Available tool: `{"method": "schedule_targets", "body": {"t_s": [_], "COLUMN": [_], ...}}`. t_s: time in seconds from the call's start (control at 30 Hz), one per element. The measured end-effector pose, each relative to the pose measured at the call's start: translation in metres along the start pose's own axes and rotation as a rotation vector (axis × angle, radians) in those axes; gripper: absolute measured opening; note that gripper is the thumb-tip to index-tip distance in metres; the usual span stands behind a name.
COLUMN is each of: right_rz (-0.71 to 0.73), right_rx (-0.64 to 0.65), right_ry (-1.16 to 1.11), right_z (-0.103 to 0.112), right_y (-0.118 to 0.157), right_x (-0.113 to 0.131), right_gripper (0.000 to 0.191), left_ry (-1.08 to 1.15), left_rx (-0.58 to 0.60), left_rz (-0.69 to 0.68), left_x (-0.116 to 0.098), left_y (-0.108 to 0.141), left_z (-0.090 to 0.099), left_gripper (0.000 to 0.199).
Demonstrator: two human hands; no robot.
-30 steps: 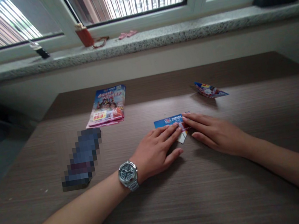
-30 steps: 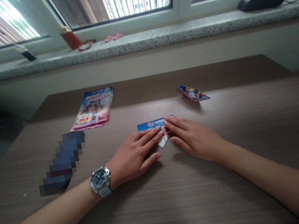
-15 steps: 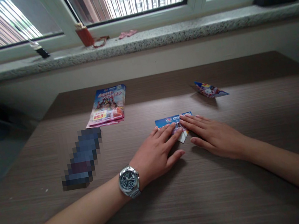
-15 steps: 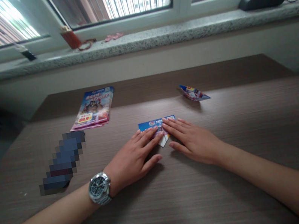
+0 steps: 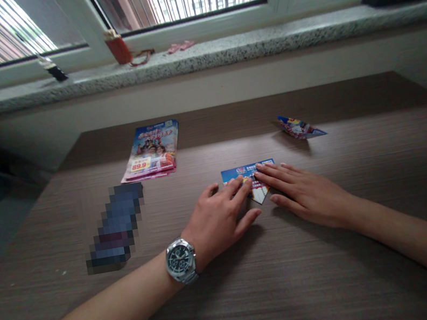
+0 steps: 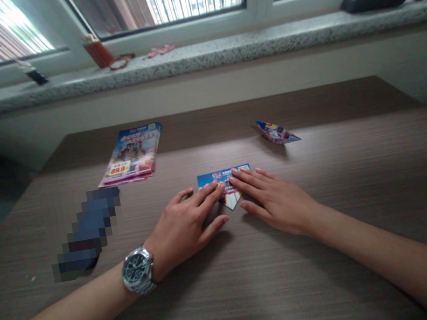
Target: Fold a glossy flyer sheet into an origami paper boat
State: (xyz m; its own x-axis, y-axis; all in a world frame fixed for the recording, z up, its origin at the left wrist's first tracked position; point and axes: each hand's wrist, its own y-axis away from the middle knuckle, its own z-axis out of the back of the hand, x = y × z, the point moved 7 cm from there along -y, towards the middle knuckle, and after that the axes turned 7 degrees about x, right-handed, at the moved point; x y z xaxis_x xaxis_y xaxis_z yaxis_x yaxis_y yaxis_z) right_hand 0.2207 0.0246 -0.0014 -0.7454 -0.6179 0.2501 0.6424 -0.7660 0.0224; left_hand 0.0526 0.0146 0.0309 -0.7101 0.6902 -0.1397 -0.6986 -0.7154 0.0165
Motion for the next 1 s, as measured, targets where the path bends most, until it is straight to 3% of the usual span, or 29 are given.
{"method": "schedule_targets", "body": {"t_s": [0.47, 0.77, 1.0], "right_rz": [0.021, -0.057, -0.032], "right_rx": [0.019, -0.008, -0.110], "right_ry": [0.017, 0.003, -0.007], "right_z": [-0.004, 0.001, 0.010], "right_y": [0.009, 0.010, 0.008], "right_x": [-0.013, -0.026, -0.018], "right_gripper": [0.064, 0.063, 0.063], "left_ry": [-0.013, -0.038, 0.006], "left_rx": [-0.008, -0.077, -0.035], "left_rz": [0.026, 0.112, 0.048], "left_x": [0.004, 0.033, 0.025], "left_y": [0.002, -0.002, -0.005], "left_z": [-0.001, 0.002, -0.005], "left_gripper": [0.055, 0.057, 0.054]}}
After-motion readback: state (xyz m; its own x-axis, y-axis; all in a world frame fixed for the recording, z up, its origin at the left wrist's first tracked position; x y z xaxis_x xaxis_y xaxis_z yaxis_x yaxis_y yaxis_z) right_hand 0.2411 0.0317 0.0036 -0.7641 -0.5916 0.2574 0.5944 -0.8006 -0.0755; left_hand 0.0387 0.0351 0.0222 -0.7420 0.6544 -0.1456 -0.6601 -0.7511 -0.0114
